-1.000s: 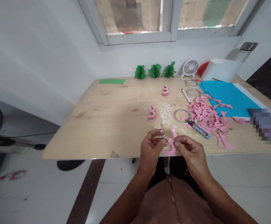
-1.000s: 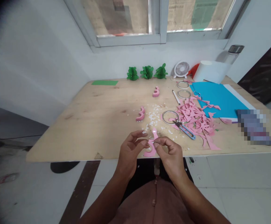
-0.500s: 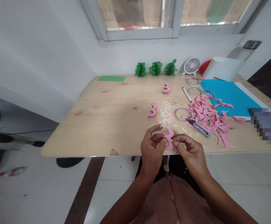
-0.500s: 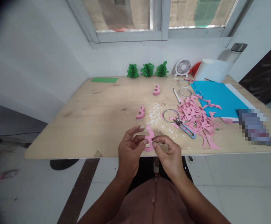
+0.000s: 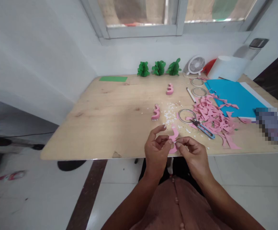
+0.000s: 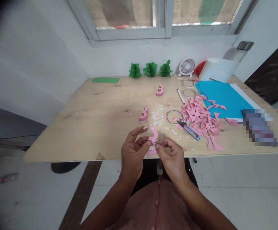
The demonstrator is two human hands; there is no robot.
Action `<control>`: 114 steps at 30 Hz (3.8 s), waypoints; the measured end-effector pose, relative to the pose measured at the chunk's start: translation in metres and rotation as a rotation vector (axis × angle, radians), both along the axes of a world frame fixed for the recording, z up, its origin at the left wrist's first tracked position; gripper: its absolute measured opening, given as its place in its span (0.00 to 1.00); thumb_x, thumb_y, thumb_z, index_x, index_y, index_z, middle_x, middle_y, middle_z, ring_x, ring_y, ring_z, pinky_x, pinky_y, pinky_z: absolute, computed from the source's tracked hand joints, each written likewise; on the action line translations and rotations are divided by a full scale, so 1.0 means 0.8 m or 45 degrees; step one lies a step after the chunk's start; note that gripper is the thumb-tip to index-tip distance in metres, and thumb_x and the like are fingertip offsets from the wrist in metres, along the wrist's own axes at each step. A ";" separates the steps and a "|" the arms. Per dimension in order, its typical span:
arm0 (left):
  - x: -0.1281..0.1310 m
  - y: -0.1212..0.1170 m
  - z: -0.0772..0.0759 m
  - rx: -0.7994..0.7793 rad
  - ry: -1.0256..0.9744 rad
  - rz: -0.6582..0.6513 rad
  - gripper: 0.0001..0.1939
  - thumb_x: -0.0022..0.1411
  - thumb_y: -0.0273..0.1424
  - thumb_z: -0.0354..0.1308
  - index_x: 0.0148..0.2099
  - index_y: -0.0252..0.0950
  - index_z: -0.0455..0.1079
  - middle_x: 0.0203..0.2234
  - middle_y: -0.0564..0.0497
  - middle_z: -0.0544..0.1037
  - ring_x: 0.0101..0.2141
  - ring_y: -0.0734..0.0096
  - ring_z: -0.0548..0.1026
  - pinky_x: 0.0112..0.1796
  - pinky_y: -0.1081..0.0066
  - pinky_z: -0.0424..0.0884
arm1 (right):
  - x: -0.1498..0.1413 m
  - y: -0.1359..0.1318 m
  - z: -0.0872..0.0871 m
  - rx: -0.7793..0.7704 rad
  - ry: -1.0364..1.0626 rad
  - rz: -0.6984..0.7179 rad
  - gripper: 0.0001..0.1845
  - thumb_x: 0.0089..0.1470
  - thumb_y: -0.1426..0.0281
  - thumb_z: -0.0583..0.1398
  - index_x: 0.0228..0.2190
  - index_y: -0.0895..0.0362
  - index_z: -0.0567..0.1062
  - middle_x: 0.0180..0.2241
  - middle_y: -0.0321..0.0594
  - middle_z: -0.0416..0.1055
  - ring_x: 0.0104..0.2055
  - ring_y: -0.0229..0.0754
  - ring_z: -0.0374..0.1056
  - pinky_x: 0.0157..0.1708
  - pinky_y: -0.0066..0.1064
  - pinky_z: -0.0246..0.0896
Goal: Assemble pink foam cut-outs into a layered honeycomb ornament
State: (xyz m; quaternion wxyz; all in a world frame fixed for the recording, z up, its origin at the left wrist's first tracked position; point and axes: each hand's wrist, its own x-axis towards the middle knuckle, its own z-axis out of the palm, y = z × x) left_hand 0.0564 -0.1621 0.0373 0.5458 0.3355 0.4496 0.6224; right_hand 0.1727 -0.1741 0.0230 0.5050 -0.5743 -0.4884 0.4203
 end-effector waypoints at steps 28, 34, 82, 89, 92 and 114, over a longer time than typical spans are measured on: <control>0.002 -0.004 -0.003 0.051 0.048 -0.025 0.23 0.49 0.21 0.61 0.48 0.42 0.69 0.46 0.50 0.74 0.35 0.77 0.76 0.36 0.78 0.73 | -0.004 -0.002 0.007 -0.016 -0.045 -0.061 0.04 0.48 0.68 0.61 0.27 0.56 0.74 0.27 0.37 0.71 0.33 0.42 0.63 0.37 0.35 0.57; 0.004 -0.006 -0.005 0.025 0.009 0.012 0.23 0.48 0.22 0.62 0.48 0.41 0.69 0.46 0.48 0.74 0.35 0.76 0.76 0.34 0.78 0.74 | -0.008 -0.003 0.004 0.002 -0.048 -0.086 0.04 0.48 0.68 0.61 0.27 0.56 0.74 0.26 0.36 0.71 0.32 0.41 0.63 0.36 0.34 0.57; -0.002 -0.005 -0.006 0.056 0.100 0.072 0.29 0.49 0.23 0.62 0.54 0.45 0.64 0.47 0.49 0.69 0.36 0.74 0.75 0.32 0.77 0.73 | -0.016 -0.007 0.013 0.062 -0.033 -0.085 0.08 0.50 0.68 0.60 0.30 0.54 0.80 0.32 0.41 0.79 0.38 0.47 0.73 0.41 0.38 0.66; -0.002 -0.005 -0.003 0.060 0.074 0.063 0.30 0.49 0.21 0.61 0.54 0.46 0.64 0.45 0.50 0.69 0.36 0.75 0.75 0.32 0.78 0.73 | -0.015 -0.010 0.014 0.008 0.033 -0.089 0.08 0.50 0.67 0.60 0.31 0.54 0.81 0.32 0.41 0.79 0.38 0.47 0.73 0.42 0.38 0.66; -0.002 -0.006 -0.002 0.054 0.086 0.059 0.30 0.49 0.21 0.61 0.54 0.46 0.63 0.45 0.49 0.69 0.35 0.75 0.75 0.32 0.78 0.73 | -0.014 -0.011 0.013 0.003 0.045 -0.088 0.09 0.50 0.66 0.61 0.31 0.54 0.81 0.31 0.41 0.79 0.39 0.48 0.73 0.41 0.39 0.66; 0.000 -0.009 0.006 -0.004 0.034 -0.007 0.30 0.48 0.21 0.61 0.54 0.46 0.64 0.47 0.50 0.69 0.34 0.77 0.74 0.34 0.77 0.73 | -0.016 -0.003 0.022 -0.020 0.001 -0.037 0.06 0.48 0.66 0.60 0.24 0.56 0.73 0.24 0.36 0.71 0.29 0.41 0.65 0.33 0.32 0.60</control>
